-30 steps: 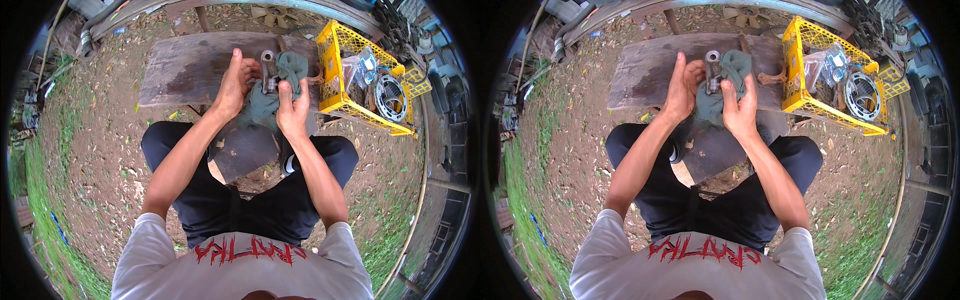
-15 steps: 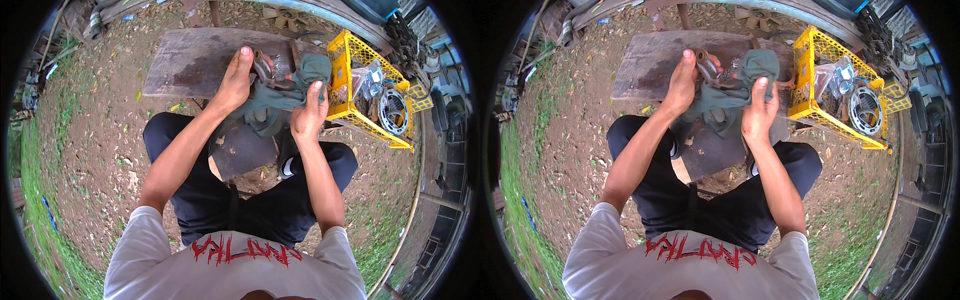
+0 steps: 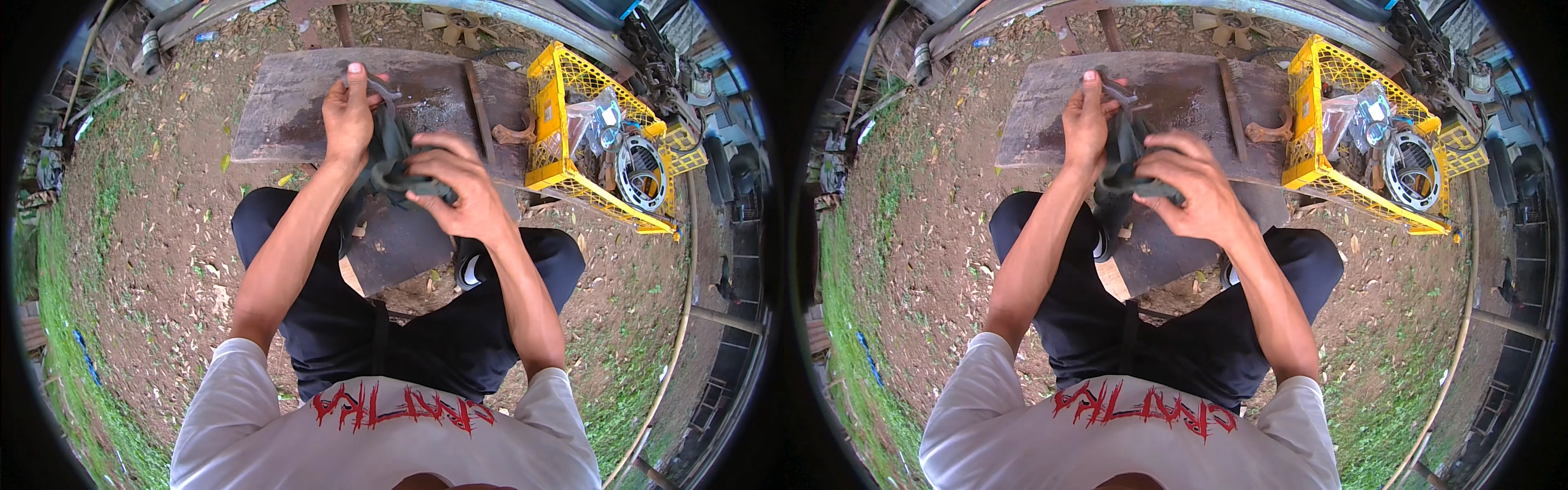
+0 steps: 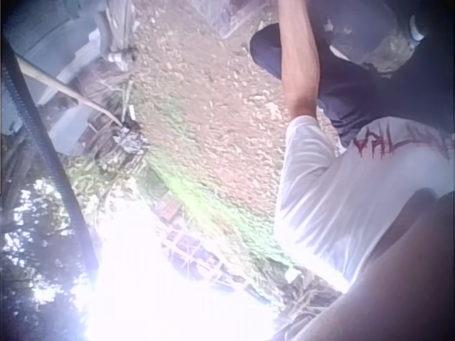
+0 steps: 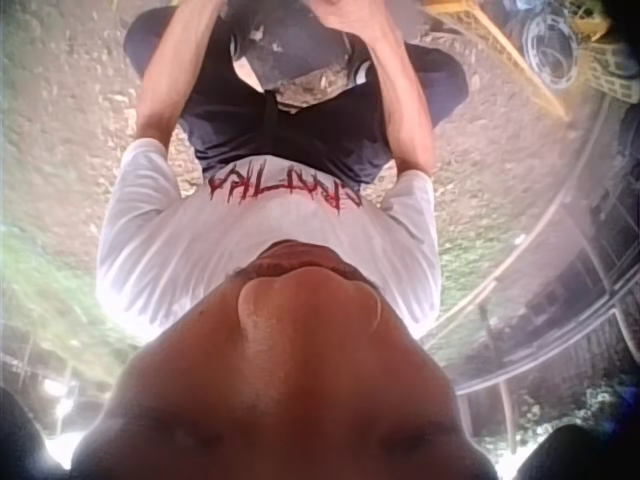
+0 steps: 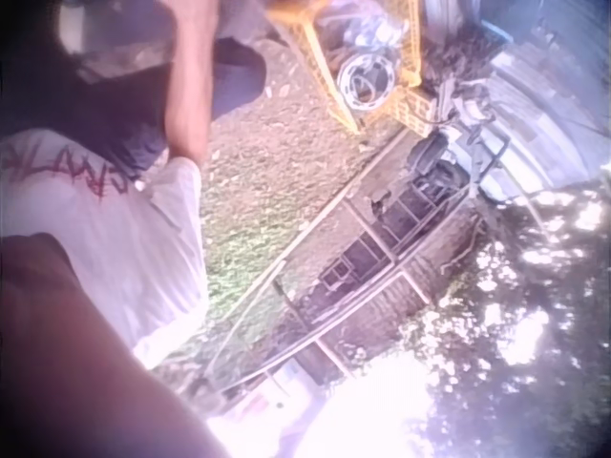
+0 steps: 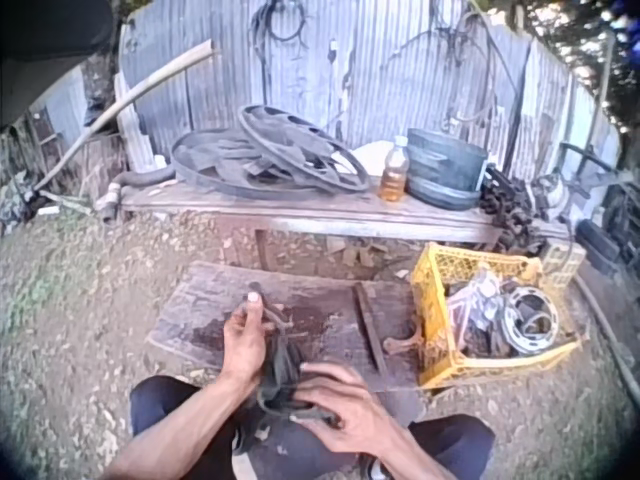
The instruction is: The person cleans a metal engine component by scraping it with a metal tool and wiping it with a cloth.
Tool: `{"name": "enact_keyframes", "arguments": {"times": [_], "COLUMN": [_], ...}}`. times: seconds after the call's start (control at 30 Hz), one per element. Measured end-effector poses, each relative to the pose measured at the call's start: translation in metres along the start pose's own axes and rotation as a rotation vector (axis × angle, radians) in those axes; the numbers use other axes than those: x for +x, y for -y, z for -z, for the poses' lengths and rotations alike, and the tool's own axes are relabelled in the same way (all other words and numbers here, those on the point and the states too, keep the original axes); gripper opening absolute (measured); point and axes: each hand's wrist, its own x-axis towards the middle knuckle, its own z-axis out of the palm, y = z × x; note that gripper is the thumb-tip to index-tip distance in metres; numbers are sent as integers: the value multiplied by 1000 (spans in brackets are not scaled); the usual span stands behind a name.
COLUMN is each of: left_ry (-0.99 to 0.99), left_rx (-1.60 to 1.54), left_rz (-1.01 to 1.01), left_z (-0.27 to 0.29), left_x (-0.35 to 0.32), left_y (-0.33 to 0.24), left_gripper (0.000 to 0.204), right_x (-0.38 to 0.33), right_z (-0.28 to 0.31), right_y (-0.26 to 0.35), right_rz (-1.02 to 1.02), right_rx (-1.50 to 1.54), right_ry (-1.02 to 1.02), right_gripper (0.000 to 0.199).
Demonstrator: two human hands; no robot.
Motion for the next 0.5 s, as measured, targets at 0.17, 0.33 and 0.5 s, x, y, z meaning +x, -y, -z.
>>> {"name": "enact_keyframes", "arguments": {"times": [0.17, 0.33, 0.5], "left_ry": [14, 40, 168], "left_rx": [-68, -220, -429], "left_rz": [-36, 113, 228], "left_z": [5, 1, 4], "left_x": [2, 1, 4], "left_y": [5, -5, -6], "left_gripper": [44, 44, 53], "right_x": [-8, -16, -20], "right_z": [-7, -13, -20], "right_y": [-3, 0, -14], "right_rz": [-152, -124, -369], "right_rx": [250, 88, -59], "right_ry": [158, 227, 472], "right_gripper": [32, 37, 32]}}
